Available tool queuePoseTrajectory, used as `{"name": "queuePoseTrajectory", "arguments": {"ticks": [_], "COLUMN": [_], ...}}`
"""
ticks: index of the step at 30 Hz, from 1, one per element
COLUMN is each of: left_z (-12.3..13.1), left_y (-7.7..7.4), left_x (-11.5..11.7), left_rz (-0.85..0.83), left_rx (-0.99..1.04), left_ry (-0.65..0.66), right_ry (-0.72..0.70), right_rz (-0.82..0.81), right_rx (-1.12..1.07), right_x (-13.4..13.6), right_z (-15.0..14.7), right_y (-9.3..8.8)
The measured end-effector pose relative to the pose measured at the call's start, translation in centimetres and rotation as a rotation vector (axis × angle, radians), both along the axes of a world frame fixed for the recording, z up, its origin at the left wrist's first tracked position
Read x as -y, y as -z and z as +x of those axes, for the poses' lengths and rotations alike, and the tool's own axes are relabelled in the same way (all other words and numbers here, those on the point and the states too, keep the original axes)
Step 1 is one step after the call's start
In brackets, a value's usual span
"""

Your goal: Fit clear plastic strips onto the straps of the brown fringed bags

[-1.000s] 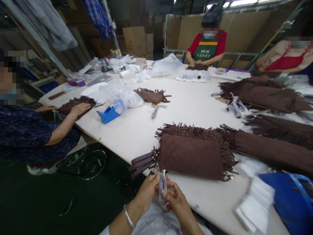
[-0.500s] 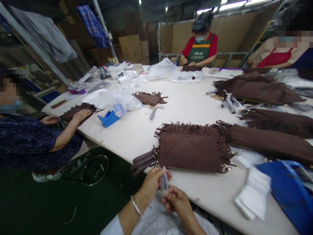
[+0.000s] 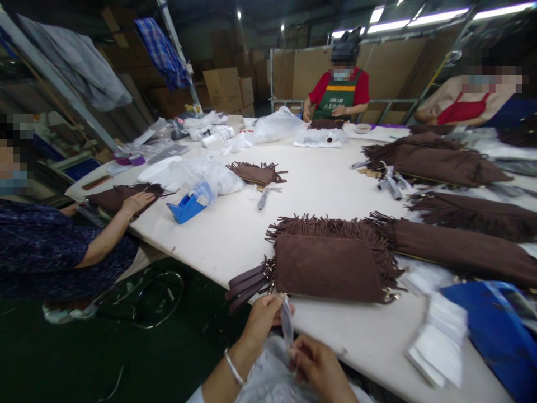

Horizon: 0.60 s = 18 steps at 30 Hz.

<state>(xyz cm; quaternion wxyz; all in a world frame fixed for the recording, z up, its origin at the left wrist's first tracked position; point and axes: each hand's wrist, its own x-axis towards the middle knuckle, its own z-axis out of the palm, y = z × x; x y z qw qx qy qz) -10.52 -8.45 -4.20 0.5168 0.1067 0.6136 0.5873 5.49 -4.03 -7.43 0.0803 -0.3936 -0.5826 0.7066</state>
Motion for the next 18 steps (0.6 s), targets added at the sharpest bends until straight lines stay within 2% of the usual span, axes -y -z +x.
{"name": "queuePoseTrajectory", "arguments": {"ticks": [2,3,5,7,9,11,15,18], "left_z": [-0.9,-1.2,-1.6,-1.5,-1.4,-1.4,-2.2,-2.8], "left_y": [-0.3,-0.4,-0.5,-0.3,0.1,0.2,-1.0,-2.4], "left_x": [1.2,1.6,2.1,1.9,1.2,0.3,-0.8,-1.6], "left_rz": [-0.039,-0.052,-0.052,-0.036,-0.037,-0.068,-0.160,-0.174], "left_rx": [-0.306,-0.462,-0.704,-0.843,-0.913,-0.946,-0.958,-0.839], "left_ry": [-0.029,-0.068,-0.119,-0.104,-0.049,-0.003,0.107,0.183], "right_ry": [0.165,0.269,0.446,0.546,0.604,0.653,0.706,0.770], "right_rz": [0.113,0.113,-0.013,-0.240,-0.434,-0.502,-0.406,-0.338], "right_rx": [-0.010,-0.012,-0.010,-0.037,-0.113,-0.207,-0.326,-0.341], "right_x": [-2.1,-3.2,-5.1,-6.2,-6.8,-7.3,-8.7,-9.5], "right_z": [0.6,0.7,0.5,-0.2,-0.9,-1.5,-2.1,-3.0], "right_y": [-1.0,-1.3,-1.7,-1.7,-1.7,-1.9,-3.2,-4.2]}}
